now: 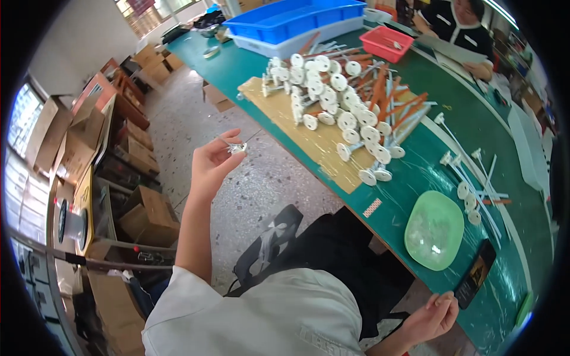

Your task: Assembling LED light strips by attaching them into circular plastic bases on a workbench.

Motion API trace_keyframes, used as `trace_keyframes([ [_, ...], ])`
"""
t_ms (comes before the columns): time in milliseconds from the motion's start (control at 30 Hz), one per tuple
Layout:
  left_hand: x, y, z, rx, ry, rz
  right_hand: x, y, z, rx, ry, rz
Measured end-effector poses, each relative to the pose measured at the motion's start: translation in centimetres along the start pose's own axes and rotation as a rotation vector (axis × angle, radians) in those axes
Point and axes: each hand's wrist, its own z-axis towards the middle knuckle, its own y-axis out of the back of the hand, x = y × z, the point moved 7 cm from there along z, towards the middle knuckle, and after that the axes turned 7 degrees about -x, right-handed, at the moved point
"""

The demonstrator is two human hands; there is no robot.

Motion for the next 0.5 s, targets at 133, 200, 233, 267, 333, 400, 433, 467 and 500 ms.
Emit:
trace_keyframes([
  [133,0.4,2.6,0.4,0.045,-0.047,0.384,-0.1,-0.3,0.7,0.037,-0.003,0.030],
  [200,0.7,2.8,0.5,0.038,-0.040,0.374,-0.3,-0.4,0.3,-0.022,-0.029,0.011],
  [233,0.9,2.7,0.5,0.042,-0.033,0.363,-0.4,-0.3,0.3,-0.089,-0.054,-0.014],
  [267,1.4,2.8,0.5,0.044,-0.033,0.360,-0.3,-0.4,0.3,-0.090,-0.051,-0.017],
  [333,2.7,2.5,0.1,0.053,0.050,0.168,0.2,-1.3,0.0,0.044,-0.018,-0.015],
  [400,3.4,0.4,-1.1,0.113,0.063,-0.089,0.4,-2.2,-0.1,0.122,-0.002,-0.059],
  [433,3.4,-1.2,-2.0,0.158,0.074,-0.342,0.6,-3.3,-0.3,0.208,0.008,-0.091],
  [467,3.5,-2.8,-3.1,0.181,0.091,-0.352,0.9,-4.4,-0.6,0.239,0.044,-0.156],
  [500,3.2,-4.7,-4.1,0.205,0.130,-0.451,1.7,-5.5,-0.8,0.305,0.159,-0.258],
])
